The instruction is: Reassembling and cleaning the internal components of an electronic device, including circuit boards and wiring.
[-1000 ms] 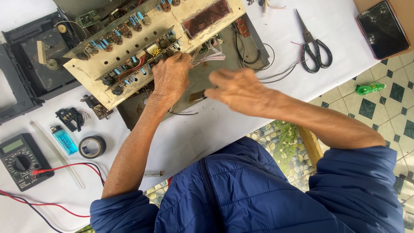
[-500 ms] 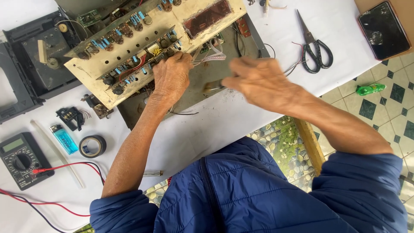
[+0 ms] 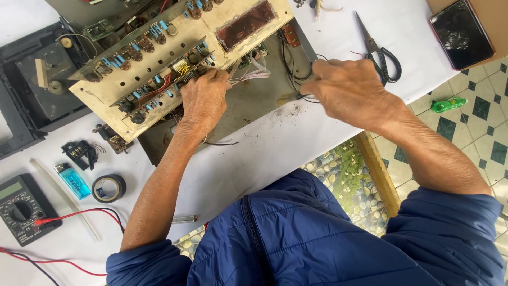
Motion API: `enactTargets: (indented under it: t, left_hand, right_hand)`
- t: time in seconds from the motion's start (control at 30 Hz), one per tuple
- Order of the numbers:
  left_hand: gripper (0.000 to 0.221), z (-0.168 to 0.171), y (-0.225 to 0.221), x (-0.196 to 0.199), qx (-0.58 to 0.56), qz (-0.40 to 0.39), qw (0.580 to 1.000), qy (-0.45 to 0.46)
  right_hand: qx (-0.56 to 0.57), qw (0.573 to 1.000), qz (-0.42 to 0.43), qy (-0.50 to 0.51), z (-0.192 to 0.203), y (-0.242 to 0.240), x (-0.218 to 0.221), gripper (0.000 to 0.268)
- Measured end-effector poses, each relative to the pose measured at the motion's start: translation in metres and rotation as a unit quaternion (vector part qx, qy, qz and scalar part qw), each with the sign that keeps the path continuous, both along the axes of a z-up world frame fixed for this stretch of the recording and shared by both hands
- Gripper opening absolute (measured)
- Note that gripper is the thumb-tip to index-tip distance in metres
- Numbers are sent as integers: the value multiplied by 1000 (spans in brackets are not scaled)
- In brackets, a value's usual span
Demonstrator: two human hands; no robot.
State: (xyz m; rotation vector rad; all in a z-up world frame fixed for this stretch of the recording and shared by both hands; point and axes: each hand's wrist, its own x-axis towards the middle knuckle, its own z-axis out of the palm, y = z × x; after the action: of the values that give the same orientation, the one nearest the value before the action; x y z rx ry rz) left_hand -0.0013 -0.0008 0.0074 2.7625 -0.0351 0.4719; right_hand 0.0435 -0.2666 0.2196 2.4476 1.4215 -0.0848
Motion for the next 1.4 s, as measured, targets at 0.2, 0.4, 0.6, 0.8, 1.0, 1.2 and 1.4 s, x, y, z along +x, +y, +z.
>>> enactTargets:
  t: [0.2, 0.4, 0.6, 0.8, 1.0, 1.2, 1.4]
  left_hand:
    - [14, -3, -3, -1, 7, -3, 1000, -13]
    - [16, -6, -4, -7, 54, -34, 997, -44]
    - [19, -14, -8, -7, 80, -46, 993, -67]
    - [20, -7, -8, -15, 110, -49, 990, -78]
    - [19, 4, -16, -15, 135, -56, 987, -62]
    - [21, 0, -17, -15, 142, -64, 984, -87]
    - [30, 20, -28, -12, 221, -55, 966, -123]
  right_hand:
    - [98, 995, 28, 4, -50, 10, 8, 22]
    - [-48, 997, -52, 6, -24, -20, 10, 21]
    - [70, 997, -37, -1, -32, -16, 9, 15]
    - [6, 998, -59, -25, -34, -31, 11, 17]
    - [80, 995, -52, -38, -46, -35, 16, 13]
    - [13, 993, -113, -28, -30, -61, 18, 17]
    - [38, 987, -83, -130, -47, -101, 34, 21]
